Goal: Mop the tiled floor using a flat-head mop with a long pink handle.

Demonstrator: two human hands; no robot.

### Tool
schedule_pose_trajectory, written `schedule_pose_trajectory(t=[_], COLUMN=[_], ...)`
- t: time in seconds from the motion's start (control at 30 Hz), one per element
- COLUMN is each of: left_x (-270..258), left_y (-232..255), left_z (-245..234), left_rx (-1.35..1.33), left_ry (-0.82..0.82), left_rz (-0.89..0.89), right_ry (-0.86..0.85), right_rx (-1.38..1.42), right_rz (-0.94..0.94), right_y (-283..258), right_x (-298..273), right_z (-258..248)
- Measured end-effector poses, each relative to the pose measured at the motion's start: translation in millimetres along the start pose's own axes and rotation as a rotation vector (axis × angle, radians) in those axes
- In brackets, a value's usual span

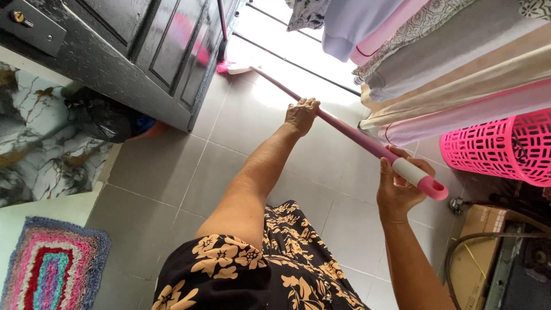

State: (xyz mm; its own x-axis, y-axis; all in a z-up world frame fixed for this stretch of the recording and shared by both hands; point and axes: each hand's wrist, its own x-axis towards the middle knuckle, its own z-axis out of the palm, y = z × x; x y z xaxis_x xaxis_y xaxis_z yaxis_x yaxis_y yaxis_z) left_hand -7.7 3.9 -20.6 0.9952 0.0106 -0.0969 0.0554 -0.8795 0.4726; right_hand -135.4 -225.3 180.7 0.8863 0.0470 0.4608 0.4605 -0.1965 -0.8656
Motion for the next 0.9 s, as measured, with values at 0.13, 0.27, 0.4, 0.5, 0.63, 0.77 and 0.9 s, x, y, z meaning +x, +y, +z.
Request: schedule_pose_trajectory(t=[0.13, 0.27, 0.4, 0.5, 0.63, 0.77, 0.9], left_x=[5.2, 6.8, 1.6, -11.3, -23.0, -48.9, -55.7], left_y=[-0.2, 23.6, 71.7, 122.7, 187.9, 240.2, 256.7], left_z=[11.6, 18.4, 27.3, 28.2, 63.7, 54.0, 61.1], left_rx=[-0.066, -0.052, 0.024, -0.005, -0.078, -0.216, -0.329], left_ry=[0.009, 0.011, 0.112, 0.102, 0.23, 0.1, 0.075], left_rz=[0.017, 0.058, 0.194, 0.253, 0.366, 0.391, 0.511], right_ry=[-0.035, -0.05, -0.062, -0.039, -0.054, -0.106, -0.13], right_rx=[0.002, -0.027, -0.101, -0.099, -0.275, -0.427, -0.575], right_rz=[-0.006, -0.034, -0.052, -0.015, 0.085, 0.204, 0.133], right_y=[1.7, -12.1, -36.8, -70.3, -86.1, -79.2, -94.6], right_x=[7.9, 25.9, 47.1, 58.0, 56.0, 39.1, 37.0], right_z=[-11.8, -41.8, -93.1, -128.4, -199.0, -276.1, -272.9])
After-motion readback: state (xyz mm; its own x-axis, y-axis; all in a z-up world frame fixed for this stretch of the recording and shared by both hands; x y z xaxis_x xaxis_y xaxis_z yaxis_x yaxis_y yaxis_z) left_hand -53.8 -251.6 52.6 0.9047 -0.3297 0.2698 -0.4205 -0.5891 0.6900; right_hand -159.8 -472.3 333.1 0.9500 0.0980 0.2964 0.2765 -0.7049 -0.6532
